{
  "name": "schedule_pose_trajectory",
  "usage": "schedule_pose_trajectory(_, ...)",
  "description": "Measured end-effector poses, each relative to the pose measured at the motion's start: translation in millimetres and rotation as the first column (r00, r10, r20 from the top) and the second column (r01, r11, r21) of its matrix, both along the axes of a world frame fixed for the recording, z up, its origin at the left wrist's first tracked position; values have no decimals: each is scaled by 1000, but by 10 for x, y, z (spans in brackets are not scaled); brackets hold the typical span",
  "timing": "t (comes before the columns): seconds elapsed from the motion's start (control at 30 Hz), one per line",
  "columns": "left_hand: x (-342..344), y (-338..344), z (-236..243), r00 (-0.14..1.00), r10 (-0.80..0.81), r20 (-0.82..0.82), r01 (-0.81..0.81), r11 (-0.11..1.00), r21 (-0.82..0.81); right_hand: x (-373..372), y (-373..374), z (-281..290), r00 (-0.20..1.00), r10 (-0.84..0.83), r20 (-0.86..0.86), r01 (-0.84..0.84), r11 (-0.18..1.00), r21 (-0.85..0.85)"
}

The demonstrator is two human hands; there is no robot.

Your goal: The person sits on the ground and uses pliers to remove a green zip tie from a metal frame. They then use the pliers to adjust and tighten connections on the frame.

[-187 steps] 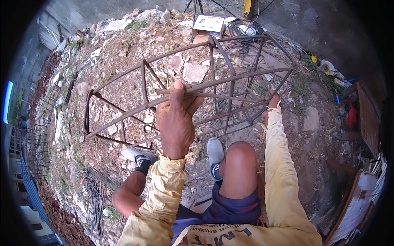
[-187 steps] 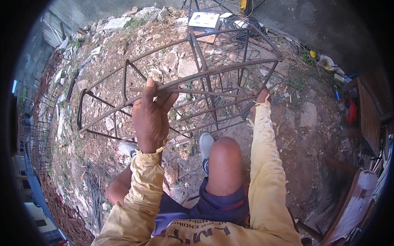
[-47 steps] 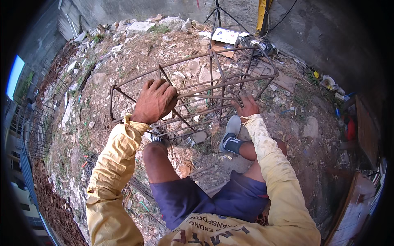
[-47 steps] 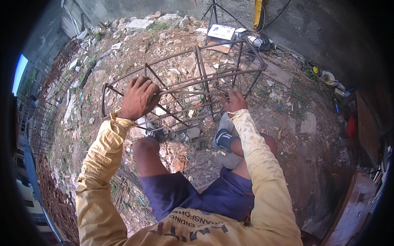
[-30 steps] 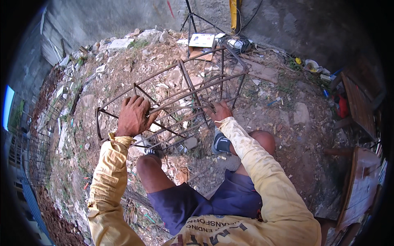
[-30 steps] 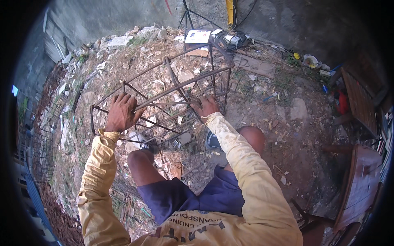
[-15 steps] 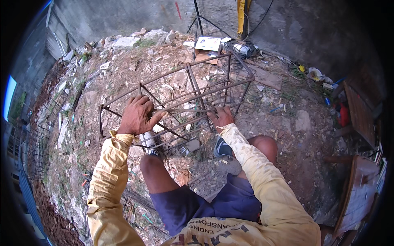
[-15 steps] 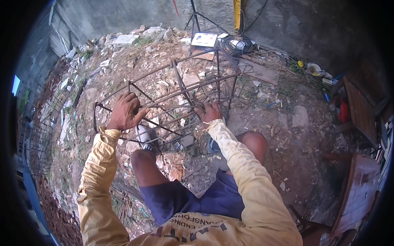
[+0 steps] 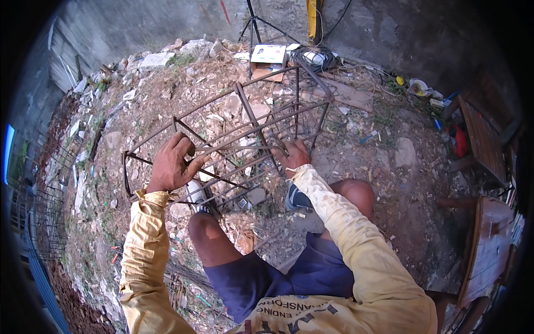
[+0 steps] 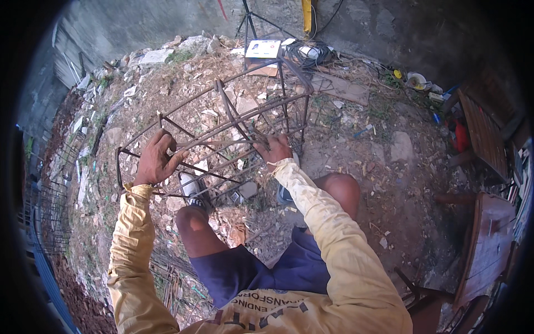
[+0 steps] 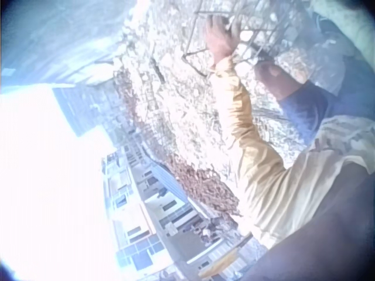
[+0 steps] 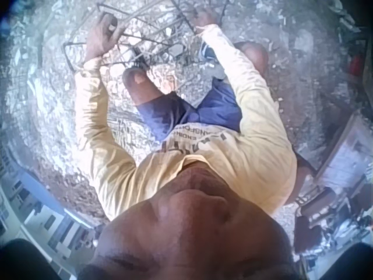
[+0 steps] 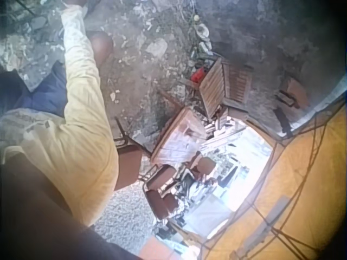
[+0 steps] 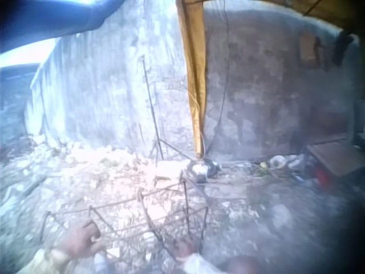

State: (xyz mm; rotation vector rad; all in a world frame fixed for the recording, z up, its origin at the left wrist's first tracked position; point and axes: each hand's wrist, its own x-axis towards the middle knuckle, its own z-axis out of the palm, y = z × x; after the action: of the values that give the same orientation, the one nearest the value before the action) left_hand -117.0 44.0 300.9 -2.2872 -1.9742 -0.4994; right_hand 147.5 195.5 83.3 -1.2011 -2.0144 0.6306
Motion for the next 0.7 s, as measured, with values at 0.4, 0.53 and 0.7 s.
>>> schedule_pose_trajectory(0.4,-293,-169,-40,990,14,-143,0,996,95,-215,-165,159,997,-1,82,1,1000,-5)
schedule_pose_trajectory(0.53,-278,-224,6,976,91,-195,-88,996,27,-271,-200,157,995,-3,102,3,1000,-5)
schedule_pose_trajectory(0.7,-271,-152,-81,988,37,-149,-19,993,119,-170,-151,157,995,39,91,-37,999,-28)
